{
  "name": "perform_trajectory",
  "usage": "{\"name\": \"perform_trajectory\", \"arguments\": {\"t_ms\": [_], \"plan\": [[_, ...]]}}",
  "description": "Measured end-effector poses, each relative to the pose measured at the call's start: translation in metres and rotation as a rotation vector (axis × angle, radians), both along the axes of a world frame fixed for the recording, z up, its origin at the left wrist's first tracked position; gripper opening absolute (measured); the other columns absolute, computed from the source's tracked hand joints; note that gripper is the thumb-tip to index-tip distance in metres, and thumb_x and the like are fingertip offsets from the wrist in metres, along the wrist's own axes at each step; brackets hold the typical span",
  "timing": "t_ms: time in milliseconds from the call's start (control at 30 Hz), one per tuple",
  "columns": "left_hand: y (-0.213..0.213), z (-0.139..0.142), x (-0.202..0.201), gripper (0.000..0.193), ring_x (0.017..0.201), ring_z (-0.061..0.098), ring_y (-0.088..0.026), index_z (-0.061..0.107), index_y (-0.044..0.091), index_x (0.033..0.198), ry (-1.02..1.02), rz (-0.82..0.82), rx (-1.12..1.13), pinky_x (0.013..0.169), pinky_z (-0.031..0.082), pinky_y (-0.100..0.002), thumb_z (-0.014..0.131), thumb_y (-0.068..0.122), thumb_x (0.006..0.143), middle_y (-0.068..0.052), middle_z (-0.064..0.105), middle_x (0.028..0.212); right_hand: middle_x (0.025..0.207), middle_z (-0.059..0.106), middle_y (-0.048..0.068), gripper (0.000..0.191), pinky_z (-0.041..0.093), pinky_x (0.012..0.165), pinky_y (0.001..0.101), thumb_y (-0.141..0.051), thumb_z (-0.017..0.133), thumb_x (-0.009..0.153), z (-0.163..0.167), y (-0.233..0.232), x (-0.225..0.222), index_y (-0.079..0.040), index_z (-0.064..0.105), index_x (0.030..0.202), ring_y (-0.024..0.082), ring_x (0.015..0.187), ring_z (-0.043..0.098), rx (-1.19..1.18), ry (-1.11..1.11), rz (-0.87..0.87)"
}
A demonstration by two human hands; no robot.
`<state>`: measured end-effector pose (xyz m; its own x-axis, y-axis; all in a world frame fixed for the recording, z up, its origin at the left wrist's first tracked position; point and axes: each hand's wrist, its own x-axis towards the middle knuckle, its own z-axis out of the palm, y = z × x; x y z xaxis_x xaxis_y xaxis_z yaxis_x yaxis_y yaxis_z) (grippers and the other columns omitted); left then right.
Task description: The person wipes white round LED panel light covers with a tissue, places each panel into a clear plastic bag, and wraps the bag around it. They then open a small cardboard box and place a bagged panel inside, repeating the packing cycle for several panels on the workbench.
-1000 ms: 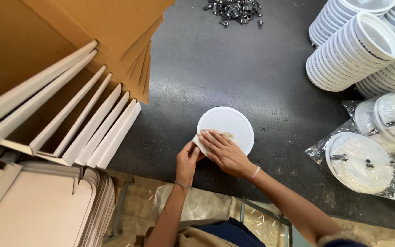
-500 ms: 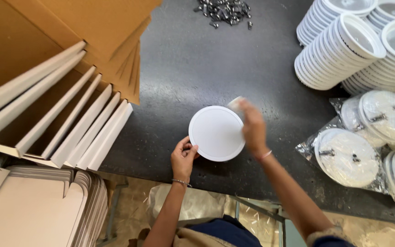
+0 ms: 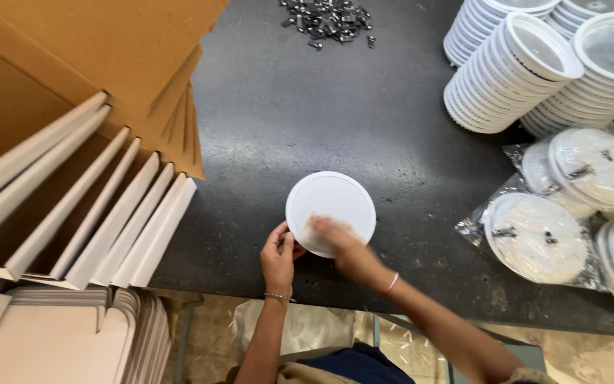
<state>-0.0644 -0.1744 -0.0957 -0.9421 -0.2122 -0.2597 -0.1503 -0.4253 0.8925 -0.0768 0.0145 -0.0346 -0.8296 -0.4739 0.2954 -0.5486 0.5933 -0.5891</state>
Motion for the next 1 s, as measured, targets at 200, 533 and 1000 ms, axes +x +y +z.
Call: {"name": "perform_trajectory", "arguments": {"t_ms": [200, 533, 1000], "plan": [[0.003, -0.008, -0.001, 0.034, 0.076, 0.067, -0.008, 0.064, 0.000, 0.133, -0.028, -0.011, 0.014, 0.066, 0.059, -0.025, 0.062, 0.011, 0.101, -0.002, 0.068, 0.096, 0.160, 0.043, 0.016, 0.067, 0.024, 0.124, 0.0439, 0.005, 0.050, 0.086, -0.024, -0.038, -0.053, -0.006, 0.046, 0.152, 0.030, 0.152, 0.034, 0.148, 0.029, 0.081], [0.014, 0.010, -0.002, 0.043, 0.073, 0.069, -0.014, 0.060, 0.000, 0.132, 0.025, -0.009, -0.100, 0.060, 0.064, -0.031, 0.070, 0.003, 0.091, -0.003, 0.061, 0.093, 0.158, 0.046, 0.020, 0.059, 0.035, 0.118, 0.0436, 0.011, 0.046, 0.090, -0.043, 0.055, -0.057, -0.001, 0.051, 0.148, 0.039, 0.141, 0.046, 0.001, 0.076, -0.396], [0.081, 0.037, -0.039, 0.078, 0.113, 0.066, -0.026, 0.029, 0.004, 0.157, 0.290, -0.209, -0.519, 0.095, 0.054, -0.036, 0.071, 0.010, 0.093, -0.014, 0.060, 0.137, 0.125, 0.068, 0.020, 0.031, 0.050, 0.095, 0.0449, -0.009, 0.063, 0.094, 0.070, 0.194, 0.028, -0.010, 0.073, 0.123, 0.035, 0.111, 0.063, 0.259, 0.223, -0.670]]}}
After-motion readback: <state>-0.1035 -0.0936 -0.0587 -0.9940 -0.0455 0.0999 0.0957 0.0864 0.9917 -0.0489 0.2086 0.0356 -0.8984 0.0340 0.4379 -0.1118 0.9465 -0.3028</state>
